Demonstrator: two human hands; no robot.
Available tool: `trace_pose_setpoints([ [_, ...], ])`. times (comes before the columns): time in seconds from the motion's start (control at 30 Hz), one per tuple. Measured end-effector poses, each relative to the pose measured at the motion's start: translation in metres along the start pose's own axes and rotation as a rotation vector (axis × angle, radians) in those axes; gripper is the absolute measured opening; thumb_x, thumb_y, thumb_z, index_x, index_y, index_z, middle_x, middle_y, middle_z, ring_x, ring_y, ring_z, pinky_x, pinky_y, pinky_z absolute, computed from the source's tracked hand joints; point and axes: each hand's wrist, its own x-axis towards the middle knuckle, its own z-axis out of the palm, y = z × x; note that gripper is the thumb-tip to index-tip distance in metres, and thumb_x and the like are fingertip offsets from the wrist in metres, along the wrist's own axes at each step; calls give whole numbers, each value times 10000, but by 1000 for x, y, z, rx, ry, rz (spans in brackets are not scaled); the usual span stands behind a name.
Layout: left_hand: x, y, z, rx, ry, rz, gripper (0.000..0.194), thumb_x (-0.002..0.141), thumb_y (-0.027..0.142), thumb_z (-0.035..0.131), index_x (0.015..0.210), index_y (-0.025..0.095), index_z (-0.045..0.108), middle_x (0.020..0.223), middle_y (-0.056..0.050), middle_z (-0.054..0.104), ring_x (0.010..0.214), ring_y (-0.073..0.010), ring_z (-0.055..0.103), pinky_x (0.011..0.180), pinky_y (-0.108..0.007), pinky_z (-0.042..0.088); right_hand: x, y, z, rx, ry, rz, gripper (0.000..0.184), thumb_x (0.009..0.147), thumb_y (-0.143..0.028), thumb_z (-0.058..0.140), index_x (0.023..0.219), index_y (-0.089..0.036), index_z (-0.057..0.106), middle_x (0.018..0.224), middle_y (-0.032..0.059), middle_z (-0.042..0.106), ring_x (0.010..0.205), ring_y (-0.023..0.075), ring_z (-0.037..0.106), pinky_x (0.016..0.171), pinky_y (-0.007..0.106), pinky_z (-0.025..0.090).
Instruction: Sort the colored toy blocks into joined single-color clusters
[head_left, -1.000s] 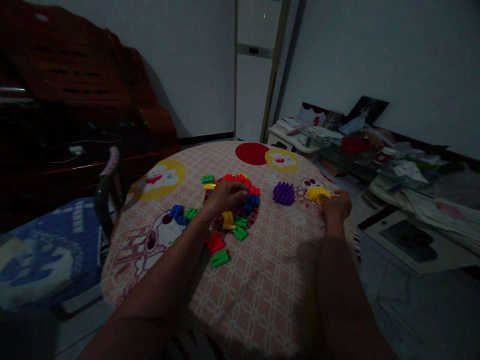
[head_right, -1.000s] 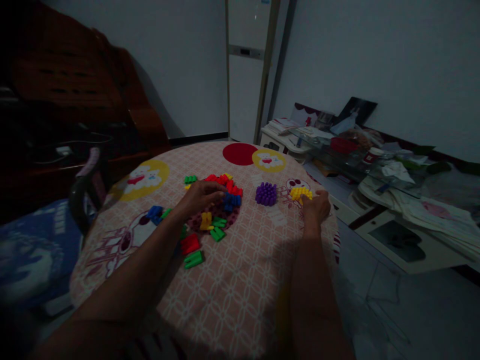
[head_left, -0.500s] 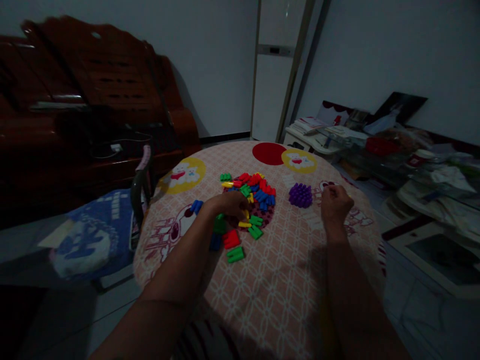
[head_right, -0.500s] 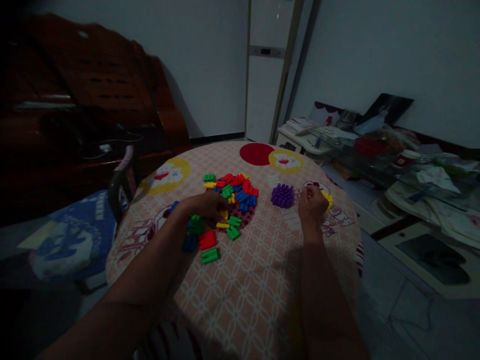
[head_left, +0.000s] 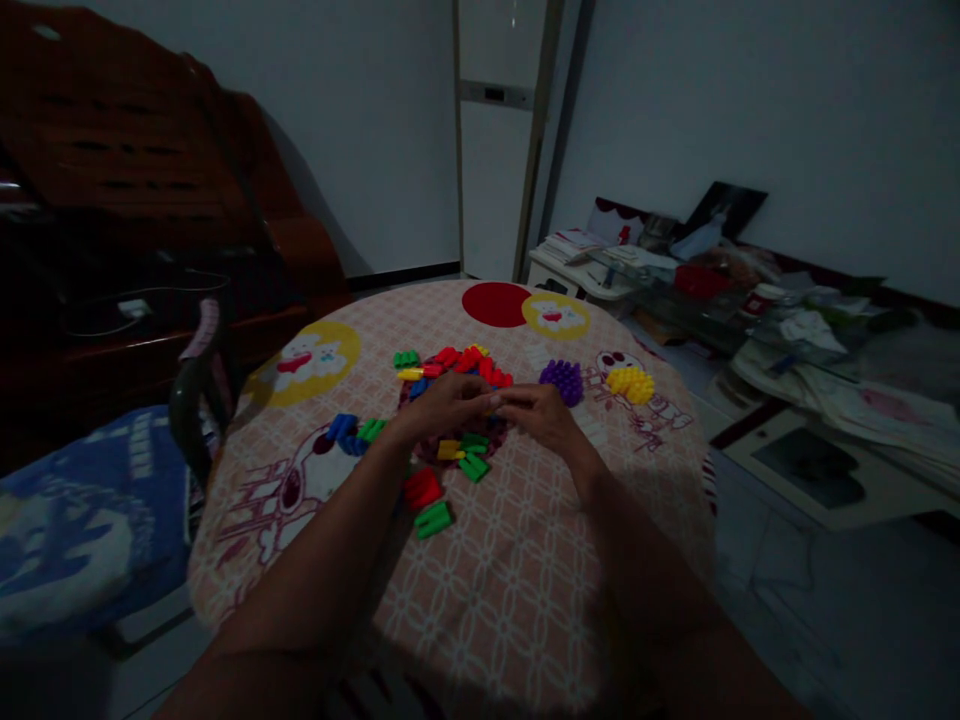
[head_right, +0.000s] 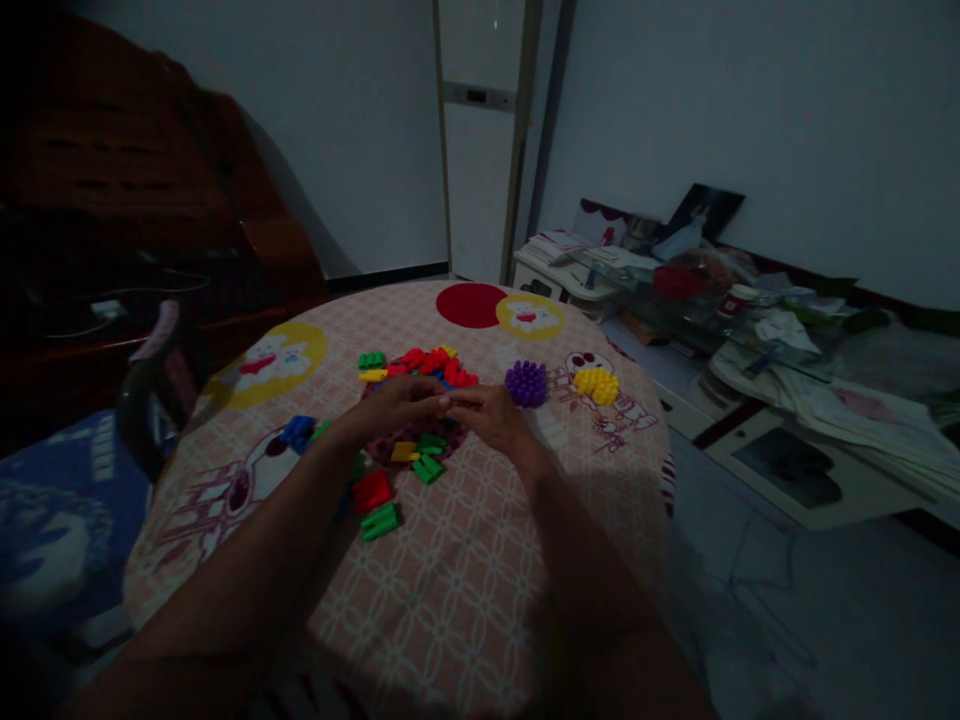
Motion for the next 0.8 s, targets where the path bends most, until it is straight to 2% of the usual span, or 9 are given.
trace_pose_setpoints([
  [0.1,1,-1,4,-31,17,-5,429,802,576,634,799,148,664,664,-26,667,596,-165,632,525,-236,466,-1,-4,-5,2,29,55,208,744,-362,714,862,-208,789,739,5,718,660,164,636,597,265,496],
  [0.17,1,-1,3,-53,47,12,435,807,580,626,826,147,670,681,-28,675,607,-171,639,537,-244,478,-1,1,-20,7,121,143,242,728,-379,715,865,-189,777,672,6,691,580,154,612,515,252,464],
  [0.3,1,-1,-4,-70,132,23,443,798,583,629,833,143,672,696,-31,686,624,-175,644,570,-260,501,-9,19,-71,-142,533,275,269,666,-390,729,789,-150,737,642,19,679,523,153,588,488,263,451],
  [0.37,1,0,-7,-62,149,25,436,780,573,647,828,140,680,695,-31,688,627,-174,642,580,-261,503,-18,27,-102,-355,743,284,251,693,-384,694,755,-144,727,627,28,674,554,172,603,532,283,464],
  [0.43,1,0,-9,-64,147,26,421,770,553,660,840,139,693,711,-36,697,642,-176,648,597,-265,509,-31,34,-128,-585,851,318,220,722,-346,656,740,-140,731,671,59,700,624,195,631,616,311,484],
  [0.53,0,-2,-12,-59,156,25,401,758,529,669,852,140,705,737,-49,713,657,-182,659,603,-268,514,-48,41,-153,-837,848,387,194,734,-298,640,753,-139,751,737,105,730,697,217,645,690,330,478],
  [0.63,0,-9,-20,-58,199,-12,400,742,523,675,850,139,700,691,-49,705,622,-186,660,578,-272,511,-56,47,-160,-962,775,463,183,737,-280,644,766,-147,766,767,121,741,712,223,643,691,326,461],
  [0.7,-1,-15,-29,-48,281,-44,393,734,514,675,847,138,697,652,-42,695,598,-186,659,580,-278,519,-56,51,-159,-1010,735,501,184,744,-274,640,779,-151,772,799,127,748,733,226,650,688,320,453],
  [0.8,-6,-26,-48,39,482,-86,339,744,452,647,844,134,706,670,-48,711,608,-189,671,612,-287,538,-53,56,-153,-1071,693,539,199,762,-272,629,822,-153,777,859,132,753,776,235,661,693,318,454],
])
